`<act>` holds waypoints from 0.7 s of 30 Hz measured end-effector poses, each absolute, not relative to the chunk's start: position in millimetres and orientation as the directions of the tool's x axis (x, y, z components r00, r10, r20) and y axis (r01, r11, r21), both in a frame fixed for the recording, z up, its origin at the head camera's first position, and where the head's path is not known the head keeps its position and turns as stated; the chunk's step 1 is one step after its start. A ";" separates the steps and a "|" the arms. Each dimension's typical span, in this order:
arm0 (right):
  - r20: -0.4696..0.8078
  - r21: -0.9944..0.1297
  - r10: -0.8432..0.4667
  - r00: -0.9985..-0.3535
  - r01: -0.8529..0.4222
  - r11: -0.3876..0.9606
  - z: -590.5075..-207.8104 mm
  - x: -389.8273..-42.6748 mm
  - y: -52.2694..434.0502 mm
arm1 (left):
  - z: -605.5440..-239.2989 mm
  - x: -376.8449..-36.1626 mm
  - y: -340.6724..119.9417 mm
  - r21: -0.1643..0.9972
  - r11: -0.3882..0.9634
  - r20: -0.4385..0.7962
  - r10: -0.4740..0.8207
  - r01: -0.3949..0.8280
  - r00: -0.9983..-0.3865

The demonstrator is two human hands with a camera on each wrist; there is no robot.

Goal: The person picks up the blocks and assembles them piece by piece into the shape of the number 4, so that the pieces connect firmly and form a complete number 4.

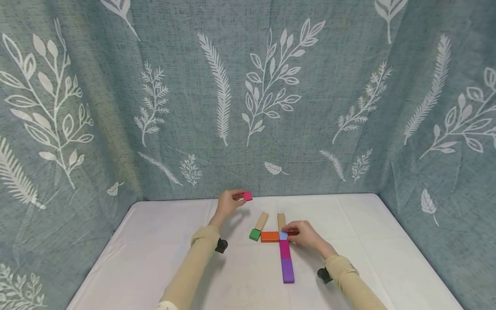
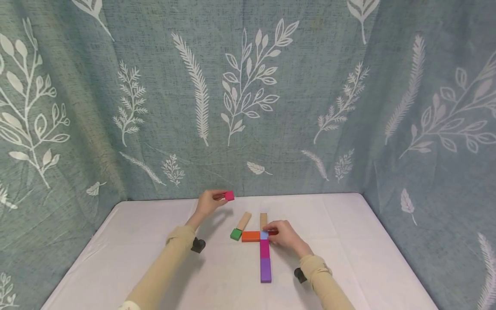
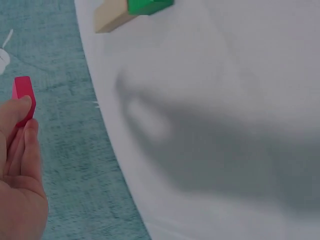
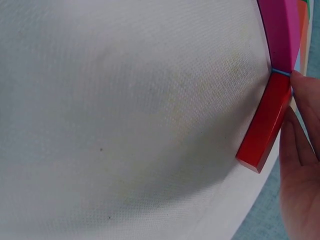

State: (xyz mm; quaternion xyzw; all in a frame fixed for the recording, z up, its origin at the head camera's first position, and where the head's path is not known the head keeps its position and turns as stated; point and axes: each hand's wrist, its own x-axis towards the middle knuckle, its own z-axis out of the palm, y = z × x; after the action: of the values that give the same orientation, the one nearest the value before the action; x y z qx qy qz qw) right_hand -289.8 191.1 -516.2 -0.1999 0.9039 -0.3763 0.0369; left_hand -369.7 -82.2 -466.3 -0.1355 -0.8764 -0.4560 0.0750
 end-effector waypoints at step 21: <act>0.104 -0.699 -0.409 -0.907 -0.359 0.618 -516.9 -291.8 193.7 | -457.9 -377.6 -50.3 0.747 0.553 0.205 0.335 0.368 -0.920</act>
State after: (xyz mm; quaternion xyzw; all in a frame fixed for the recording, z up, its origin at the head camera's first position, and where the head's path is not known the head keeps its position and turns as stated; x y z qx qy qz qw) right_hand -291.8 193.7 -516.9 -0.2135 0.8989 -0.3811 0.0329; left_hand -377.6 -50.3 -457.9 -0.1996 -0.8811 -0.4283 0.0191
